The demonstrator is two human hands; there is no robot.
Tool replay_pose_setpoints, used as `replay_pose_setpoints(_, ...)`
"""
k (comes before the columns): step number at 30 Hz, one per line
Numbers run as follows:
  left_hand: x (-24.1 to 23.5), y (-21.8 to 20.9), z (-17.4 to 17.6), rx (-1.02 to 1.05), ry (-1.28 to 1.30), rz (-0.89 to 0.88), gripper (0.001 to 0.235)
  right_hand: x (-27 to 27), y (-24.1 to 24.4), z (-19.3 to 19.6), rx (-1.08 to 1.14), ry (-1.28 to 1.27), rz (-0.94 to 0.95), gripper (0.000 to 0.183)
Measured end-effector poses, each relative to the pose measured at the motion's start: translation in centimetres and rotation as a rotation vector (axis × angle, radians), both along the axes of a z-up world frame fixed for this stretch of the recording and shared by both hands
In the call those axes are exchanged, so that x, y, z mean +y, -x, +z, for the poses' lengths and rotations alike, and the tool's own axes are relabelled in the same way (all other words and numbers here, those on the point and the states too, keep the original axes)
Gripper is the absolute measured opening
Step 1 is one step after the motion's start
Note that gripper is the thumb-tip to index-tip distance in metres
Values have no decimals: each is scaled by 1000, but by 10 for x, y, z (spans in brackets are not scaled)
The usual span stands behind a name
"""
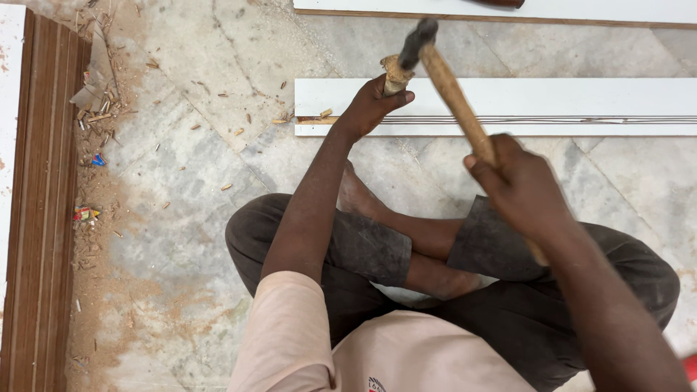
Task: The person sits on the floor and uses a chisel and hammer to carve a groove along a long white wooden plank. They repeatedly strike the chisel to remove material and create a linear channel.
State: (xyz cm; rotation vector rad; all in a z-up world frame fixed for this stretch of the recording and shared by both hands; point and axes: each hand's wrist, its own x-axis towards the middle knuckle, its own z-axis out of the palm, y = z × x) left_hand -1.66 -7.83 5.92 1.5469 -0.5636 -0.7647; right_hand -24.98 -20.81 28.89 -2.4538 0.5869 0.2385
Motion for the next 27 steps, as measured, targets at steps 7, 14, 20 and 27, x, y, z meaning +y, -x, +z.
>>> replay_pose_setpoints(7, -1, -2, 0, -11, 3, 14, 54, -37, 56, 46, -707, -256, -71, 46)
replay_pose_setpoints(14, -2, 5, 11, -26, -123, 22, 63, -6, 16, -53, -37, -80, -79, 36)
replay_pose_setpoints(20, 0, 2, 14, 9, -76, -12, 60, -16, 42, 3, -464, -289, -189, 25)
replay_pose_setpoints(27, -7, 7, 11, -77, -128, -70, 54, -3, 18, -49, -196, -215, -82, 21)
